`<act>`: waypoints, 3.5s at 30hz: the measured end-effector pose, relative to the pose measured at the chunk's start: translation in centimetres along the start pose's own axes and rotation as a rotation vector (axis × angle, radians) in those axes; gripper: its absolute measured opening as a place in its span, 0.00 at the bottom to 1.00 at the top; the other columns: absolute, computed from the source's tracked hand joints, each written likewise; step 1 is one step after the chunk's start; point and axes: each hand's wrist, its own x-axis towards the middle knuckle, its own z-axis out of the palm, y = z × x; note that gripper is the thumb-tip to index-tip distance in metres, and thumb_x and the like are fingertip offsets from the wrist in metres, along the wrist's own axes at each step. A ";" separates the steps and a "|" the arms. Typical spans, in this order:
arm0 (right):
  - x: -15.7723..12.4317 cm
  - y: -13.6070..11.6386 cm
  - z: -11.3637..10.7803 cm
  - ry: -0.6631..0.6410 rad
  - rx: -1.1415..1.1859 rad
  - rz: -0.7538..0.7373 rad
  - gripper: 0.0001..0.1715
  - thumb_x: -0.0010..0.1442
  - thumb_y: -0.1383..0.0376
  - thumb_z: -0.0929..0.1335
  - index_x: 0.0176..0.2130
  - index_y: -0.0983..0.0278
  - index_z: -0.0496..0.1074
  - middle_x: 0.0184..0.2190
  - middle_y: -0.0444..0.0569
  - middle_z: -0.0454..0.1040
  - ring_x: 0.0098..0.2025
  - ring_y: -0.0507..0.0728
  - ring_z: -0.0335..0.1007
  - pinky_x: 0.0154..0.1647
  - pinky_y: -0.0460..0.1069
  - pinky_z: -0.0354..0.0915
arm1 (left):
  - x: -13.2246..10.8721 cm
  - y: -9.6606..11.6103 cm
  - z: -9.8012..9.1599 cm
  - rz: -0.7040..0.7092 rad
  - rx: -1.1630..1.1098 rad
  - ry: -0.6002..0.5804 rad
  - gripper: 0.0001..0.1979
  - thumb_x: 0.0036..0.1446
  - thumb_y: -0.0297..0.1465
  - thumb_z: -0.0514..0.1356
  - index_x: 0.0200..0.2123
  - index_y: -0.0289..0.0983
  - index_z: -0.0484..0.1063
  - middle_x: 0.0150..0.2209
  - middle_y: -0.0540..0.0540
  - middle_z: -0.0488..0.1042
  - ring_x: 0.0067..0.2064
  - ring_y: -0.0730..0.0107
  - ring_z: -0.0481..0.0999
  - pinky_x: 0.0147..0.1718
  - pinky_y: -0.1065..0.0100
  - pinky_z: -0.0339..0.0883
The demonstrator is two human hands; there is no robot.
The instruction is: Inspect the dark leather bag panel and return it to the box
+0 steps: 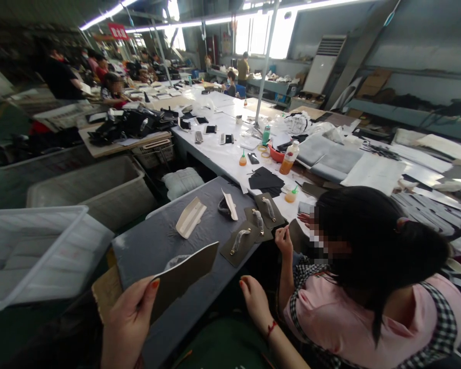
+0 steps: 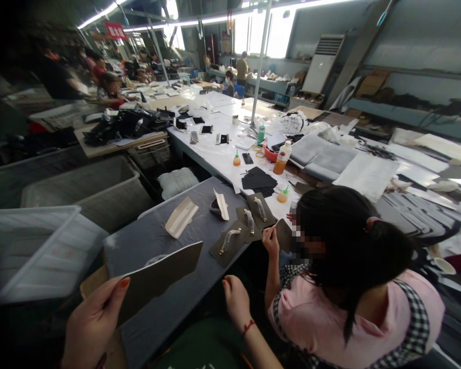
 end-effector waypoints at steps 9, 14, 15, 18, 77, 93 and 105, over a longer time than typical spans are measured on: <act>-2.6 -11.7 1.3 -0.564 0.328 -0.401 0.59 0.56 0.59 0.72 0.70 0.65 0.34 0.70 0.56 0.42 0.71 0.62 0.38 0.70 0.57 0.44 | -2.7 3.5 6.1 -0.703 -0.746 -0.386 0.18 0.56 0.46 0.60 0.44 0.40 0.74 0.49 0.42 0.73 0.48 0.55 0.76 0.39 0.60 0.78; -1.3 -10.7 -2.9 -0.580 0.472 -0.171 0.24 0.68 0.57 0.61 0.60 0.62 0.66 0.52 0.52 0.72 0.53 0.59 0.68 0.55 0.52 0.63 | -2.3 3.0 4.6 -0.521 -0.640 -0.443 0.19 0.57 0.43 0.60 0.49 0.44 0.72 0.54 0.43 0.69 0.53 0.55 0.73 0.48 0.57 0.74; -1.1 -10.5 -3.5 -0.589 0.488 -0.124 0.23 0.67 0.56 0.61 0.55 0.63 0.71 0.47 0.51 0.75 0.49 0.58 0.70 0.52 0.51 0.64 | -1.8 2.9 4.3 -0.430 -0.537 -0.414 0.19 0.57 0.42 0.60 0.50 0.45 0.72 0.56 0.43 0.68 0.55 0.55 0.71 0.53 0.55 0.70; -0.5 -10.2 -4.9 -0.675 0.502 -0.058 0.22 0.64 0.53 0.65 0.47 0.67 0.75 0.39 0.49 0.75 0.43 0.56 0.69 0.45 0.48 0.64 | 0.0 3.2 4.0 -0.251 -0.480 -0.551 0.18 0.58 0.41 0.59 0.52 0.48 0.72 0.57 0.46 0.69 0.59 0.58 0.67 0.59 0.57 0.61; -1.9 -8.4 -0.7 0.039 0.613 -0.030 0.33 0.62 0.58 0.68 0.62 0.61 0.56 0.39 0.50 0.77 0.39 0.58 0.74 0.41 0.51 0.69 | -1.4 5.4 6.0 -0.977 -1.244 -0.585 0.31 0.50 0.32 0.68 0.57 0.43 0.64 0.52 0.44 0.76 0.50 0.55 0.76 0.47 0.62 0.73; -0.4 -6.1 -0.1 -0.043 0.700 -0.085 0.17 0.62 0.56 0.68 0.46 0.63 0.73 0.44 0.52 0.74 0.47 0.61 0.70 0.49 0.54 0.67 | -5.2 3.6 6.4 -1.232 -1.245 -0.859 0.21 0.49 0.30 0.69 0.46 0.34 0.72 0.40 0.39 0.81 0.41 0.54 0.81 0.42 0.59 0.74; 3.6 -9.4 -0.6 -0.174 0.732 -0.095 0.31 0.58 0.61 0.71 0.60 0.57 0.64 0.54 0.47 0.72 0.56 0.58 0.67 0.59 0.54 0.63 | -3.2 1.3 5.6 -1.100 -1.036 -0.889 0.25 0.44 0.37 0.72 0.45 0.33 0.74 0.38 0.42 0.82 0.40 0.55 0.80 0.38 0.64 0.73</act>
